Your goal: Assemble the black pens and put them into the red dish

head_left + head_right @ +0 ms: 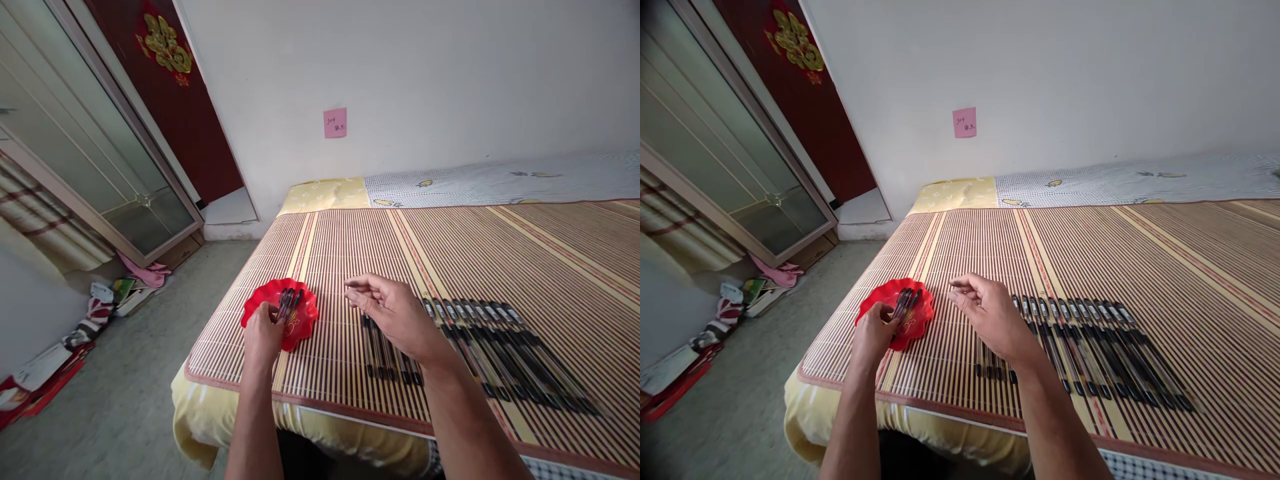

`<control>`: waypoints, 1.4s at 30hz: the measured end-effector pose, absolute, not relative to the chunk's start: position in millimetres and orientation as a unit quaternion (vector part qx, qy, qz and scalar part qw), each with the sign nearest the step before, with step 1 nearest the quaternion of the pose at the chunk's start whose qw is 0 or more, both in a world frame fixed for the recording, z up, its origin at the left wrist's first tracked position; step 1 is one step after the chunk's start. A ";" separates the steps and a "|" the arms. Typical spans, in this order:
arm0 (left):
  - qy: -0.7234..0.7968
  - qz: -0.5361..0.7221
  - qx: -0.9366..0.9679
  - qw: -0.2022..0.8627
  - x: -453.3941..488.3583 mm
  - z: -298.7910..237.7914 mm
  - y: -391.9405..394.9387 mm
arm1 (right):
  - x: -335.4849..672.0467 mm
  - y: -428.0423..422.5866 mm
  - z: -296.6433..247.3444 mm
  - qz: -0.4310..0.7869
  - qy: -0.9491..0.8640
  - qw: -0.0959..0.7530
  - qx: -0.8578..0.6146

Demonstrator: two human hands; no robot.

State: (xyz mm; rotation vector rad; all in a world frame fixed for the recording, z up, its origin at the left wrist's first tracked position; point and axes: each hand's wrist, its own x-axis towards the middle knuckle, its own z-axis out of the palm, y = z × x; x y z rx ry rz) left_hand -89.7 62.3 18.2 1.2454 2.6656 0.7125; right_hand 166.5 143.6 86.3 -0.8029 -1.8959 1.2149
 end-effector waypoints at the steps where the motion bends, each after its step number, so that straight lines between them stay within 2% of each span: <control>1: 0.879 0.235 0.412 0.055 -90.2 17.6 62.4 | 166.7 143.7 86.3 0.472 -0.739 0.367 -0.311; 12: 0.878 0.234 0.414 0.045 -91.2 15.1 62.9 | 170.8 145.8 85.7 0.476 -0.733 0.379 -0.303; 18: 0.874 0.250 0.413 0.047 -89.7 19.6 65.0 | 196.5 160.0 86.4 0.432 -0.701 0.452 -0.344; 25: 0.819 0.373 0.434 0.041 -66.3 41.6 66.7 | 207.6 165.6 86.9 0.386 -0.707 0.445 -0.391; 29: 0.745 0.420 0.514 0.069 -22.8 45.4 71.8 | 207.2 164.0 88.5 0.368 -0.713 0.444 -0.398; 33: 0.709 0.379 0.584 0.111 22.8 26.3 80.1 | 207.0 163.3 89.5 0.352 -0.718 0.445 -0.403; 42: 0.754 0.267 0.592 0.097 56.6 -6.4 91.8 | 209.1 163.1 95.2 0.361 -0.712 0.468 -0.379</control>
